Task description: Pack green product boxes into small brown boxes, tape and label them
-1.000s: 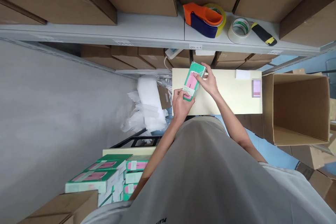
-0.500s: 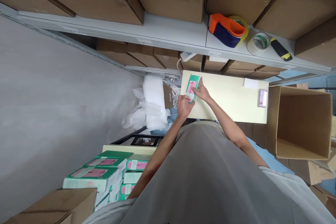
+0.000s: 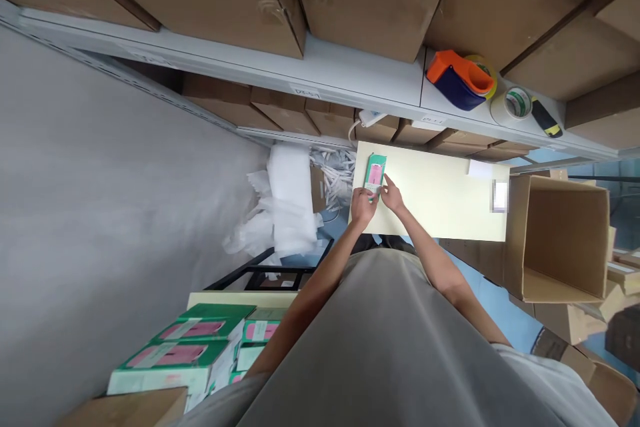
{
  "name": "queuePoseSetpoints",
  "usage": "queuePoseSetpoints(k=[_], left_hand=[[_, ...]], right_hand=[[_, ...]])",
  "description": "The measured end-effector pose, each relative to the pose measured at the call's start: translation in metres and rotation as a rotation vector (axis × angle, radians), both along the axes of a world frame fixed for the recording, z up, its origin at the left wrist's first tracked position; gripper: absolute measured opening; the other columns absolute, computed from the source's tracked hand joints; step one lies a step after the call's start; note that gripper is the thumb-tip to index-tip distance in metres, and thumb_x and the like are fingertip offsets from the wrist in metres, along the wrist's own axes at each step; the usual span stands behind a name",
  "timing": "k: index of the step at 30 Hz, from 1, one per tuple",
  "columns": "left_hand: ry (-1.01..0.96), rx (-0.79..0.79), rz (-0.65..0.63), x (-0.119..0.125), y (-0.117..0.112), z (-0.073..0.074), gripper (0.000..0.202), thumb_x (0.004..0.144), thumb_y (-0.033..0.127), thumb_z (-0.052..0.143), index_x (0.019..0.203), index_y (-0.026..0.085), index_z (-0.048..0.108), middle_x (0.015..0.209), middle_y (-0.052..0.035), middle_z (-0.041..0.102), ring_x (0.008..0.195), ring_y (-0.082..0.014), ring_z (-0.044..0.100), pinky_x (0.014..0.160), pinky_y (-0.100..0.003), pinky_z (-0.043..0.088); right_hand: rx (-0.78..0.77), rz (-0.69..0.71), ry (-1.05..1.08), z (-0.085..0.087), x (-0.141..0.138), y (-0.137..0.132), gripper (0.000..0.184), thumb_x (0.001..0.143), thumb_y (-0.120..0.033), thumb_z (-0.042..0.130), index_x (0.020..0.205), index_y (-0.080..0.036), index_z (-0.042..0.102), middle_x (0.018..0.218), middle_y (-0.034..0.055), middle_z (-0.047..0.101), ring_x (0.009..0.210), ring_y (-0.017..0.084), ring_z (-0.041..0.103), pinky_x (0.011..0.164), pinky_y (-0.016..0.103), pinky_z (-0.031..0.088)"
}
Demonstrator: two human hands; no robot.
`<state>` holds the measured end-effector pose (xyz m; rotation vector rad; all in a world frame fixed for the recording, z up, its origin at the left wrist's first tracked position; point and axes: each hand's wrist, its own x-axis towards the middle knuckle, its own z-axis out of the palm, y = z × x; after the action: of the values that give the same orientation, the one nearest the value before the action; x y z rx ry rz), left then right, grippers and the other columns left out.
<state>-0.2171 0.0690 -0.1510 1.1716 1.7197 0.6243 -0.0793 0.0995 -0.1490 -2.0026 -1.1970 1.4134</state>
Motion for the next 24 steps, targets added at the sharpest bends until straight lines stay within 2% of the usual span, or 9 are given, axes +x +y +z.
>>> queuePoseSetpoints(k=[2,6,10,13,16,19,24], left_hand=[[0.012,0.009,-0.015,-0.005,-0.006,0.007,0.024,0.087,0.004,0.075,0.085,0.024,0.061,0.115,-0.0148,0.070,0.127,-0.0348,0.071,0.118,-0.049,0.056],[-0.001,0.069,0.018,-0.016,-0.018,0.028,0.024,0.089,0.000,0.068,0.091,0.024,0.069,0.127,-0.0164,0.075,0.140,-0.0361,0.069,0.128,-0.052,0.050],[-0.030,0.167,0.183,-0.030,-0.039,0.055,0.023,0.091,0.002,0.069,0.092,0.024,0.075,0.130,-0.0148,0.078,0.138,-0.0360,0.071,0.129,-0.055,0.051],[-0.028,0.259,0.313,-0.043,-0.071,0.074,0.017,0.095,0.009,0.071,0.094,0.025,0.078,0.129,-0.0126,0.079,0.134,-0.0331,0.075,0.127,-0.054,0.053],[-0.027,0.354,0.422,-0.057,-0.125,0.090,0.010,0.099,0.019,0.072,0.098,0.025,0.080,0.131,-0.0118,0.079,0.134,-0.0309,0.075,0.127,-0.053,0.054],[-0.031,0.371,0.567,-0.066,-0.200,0.101,0.013,0.102,0.027,0.069,0.099,0.025,0.081,0.133,-0.0124,0.079,0.134,-0.0303,0.075,0.125,-0.054,0.056],[-0.057,0.342,0.858,-0.051,-0.328,0.111,0.025,0.099,0.050,0.073,0.101,0.026,0.080,0.132,-0.0147,0.080,0.134,-0.0328,0.075,0.120,-0.056,0.060]], right_hand=[[0.035,-0.044,0.002,0.008,0.002,-0.007,0.058,0.088,-0.037,0.067,0.144,-0.023,0.070,0.168,0.0163,0.065,0.138,0.037,0.074,0.128,0.058,0.055],[0.118,-0.070,0.045,0.030,0.007,-0.022,0.037,0.090,-0.041,0.067,0.123,-0.027,0.073,0.157,0.0152,0.072,0.138,0.035,0.073,0.122,0.059,0.059],[0.227,-0.006,0.120,0.051,0.005,-0.038,0.025,0.090,-0.045,0.066,0.105,-0.027,0.073,0.139,0.0156,0.079,0.135,0.034,0.074,0.117,0.057,0.061],[0.307,0.083,0.206,0.063,-0.002,-0.052,0.025,0.089,-0.050,0.067,0.100,-0.028,0.072,0.128,0.0152,0.081,0.131,0.034,0.074,0.114,0.055,0.062],[0.351,0.174,0.302,0.071,-0.014,-0.077,0.026,0.087,-0.053,0.072,0.097,-0.029,0.070,0.129,0.0151,0.081,0.131,0.035,0.074,0.110,0.054,0.064],[0.343,0.280,0.404,0.075,-0.030,-0.116,0.026,0.089,-0.053,0.073,0.097,-0.029,0.070,0.131,0.0148,0.081,0.132,0.035,0.074,0.109,0.054,0.064],[0.255,0.457,0.540,0.083,-0.057,-0.198,0.030,0.092,-0.058,0.072,0.099,-0.029,0.073,0.128,0.0150,0.083,0.127,0.035,0.077,0.108,0.054,0.065]])
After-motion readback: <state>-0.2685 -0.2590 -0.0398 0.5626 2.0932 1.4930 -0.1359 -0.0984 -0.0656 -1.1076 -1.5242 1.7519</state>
